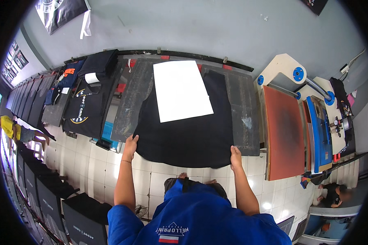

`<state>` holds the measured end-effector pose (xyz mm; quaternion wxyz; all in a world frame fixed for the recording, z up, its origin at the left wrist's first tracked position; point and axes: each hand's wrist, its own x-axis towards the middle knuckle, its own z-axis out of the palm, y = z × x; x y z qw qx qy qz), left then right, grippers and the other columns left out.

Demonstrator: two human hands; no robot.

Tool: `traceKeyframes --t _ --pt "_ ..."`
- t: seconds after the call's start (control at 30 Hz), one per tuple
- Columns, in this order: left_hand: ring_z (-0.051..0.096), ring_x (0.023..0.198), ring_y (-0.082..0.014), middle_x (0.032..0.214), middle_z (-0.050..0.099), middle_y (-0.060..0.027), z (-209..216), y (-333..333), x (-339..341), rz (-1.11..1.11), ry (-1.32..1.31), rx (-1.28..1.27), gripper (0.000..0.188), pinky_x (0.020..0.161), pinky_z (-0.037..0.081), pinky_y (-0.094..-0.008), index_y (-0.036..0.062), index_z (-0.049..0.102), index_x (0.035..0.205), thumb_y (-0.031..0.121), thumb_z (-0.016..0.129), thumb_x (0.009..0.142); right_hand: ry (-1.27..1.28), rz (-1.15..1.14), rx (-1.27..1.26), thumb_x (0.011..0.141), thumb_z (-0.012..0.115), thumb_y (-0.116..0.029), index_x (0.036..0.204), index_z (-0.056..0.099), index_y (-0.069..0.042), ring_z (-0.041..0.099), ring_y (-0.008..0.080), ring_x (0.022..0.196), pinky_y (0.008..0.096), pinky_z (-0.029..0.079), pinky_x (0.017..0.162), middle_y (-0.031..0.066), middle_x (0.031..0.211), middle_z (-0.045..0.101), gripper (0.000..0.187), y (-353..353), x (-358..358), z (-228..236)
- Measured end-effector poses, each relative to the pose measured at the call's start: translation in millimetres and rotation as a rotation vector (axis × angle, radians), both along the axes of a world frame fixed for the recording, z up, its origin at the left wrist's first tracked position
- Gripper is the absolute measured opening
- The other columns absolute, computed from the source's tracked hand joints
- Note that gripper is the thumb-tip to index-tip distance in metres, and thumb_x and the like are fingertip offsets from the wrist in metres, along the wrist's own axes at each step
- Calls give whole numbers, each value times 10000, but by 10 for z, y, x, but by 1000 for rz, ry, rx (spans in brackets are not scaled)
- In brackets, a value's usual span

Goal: The person places black fabric onto a screen printing heat press, aligns a white paper transfer, operates the press, and then uses a heat gun to dry the printed design on several shirts laid out on printing tables.

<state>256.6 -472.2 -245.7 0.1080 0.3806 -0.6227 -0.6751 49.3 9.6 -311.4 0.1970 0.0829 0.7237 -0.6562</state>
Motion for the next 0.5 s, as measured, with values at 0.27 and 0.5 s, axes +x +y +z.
traceKeyframes --t 0.27,0.5 --pt "573 986 -140 1072 656 -70 -206 78 365 102 37 -79 314 910 421 -270 -45 625 1115 218 493 1003 164 12 175 1021 494 -279 900 601 -35 469 72 793 243 401 754 -31 829 561 292 -45 186 225" --pt "573 928 -136 993 657 -51 -428 175 592 143 39 -21 275 862 434 -277 -29 631 1046 201 485 1004 248 40 364 979 556 -274 897 599 -8 461 91 711 262 403 677 -12 739 540 281 -34 287 282"
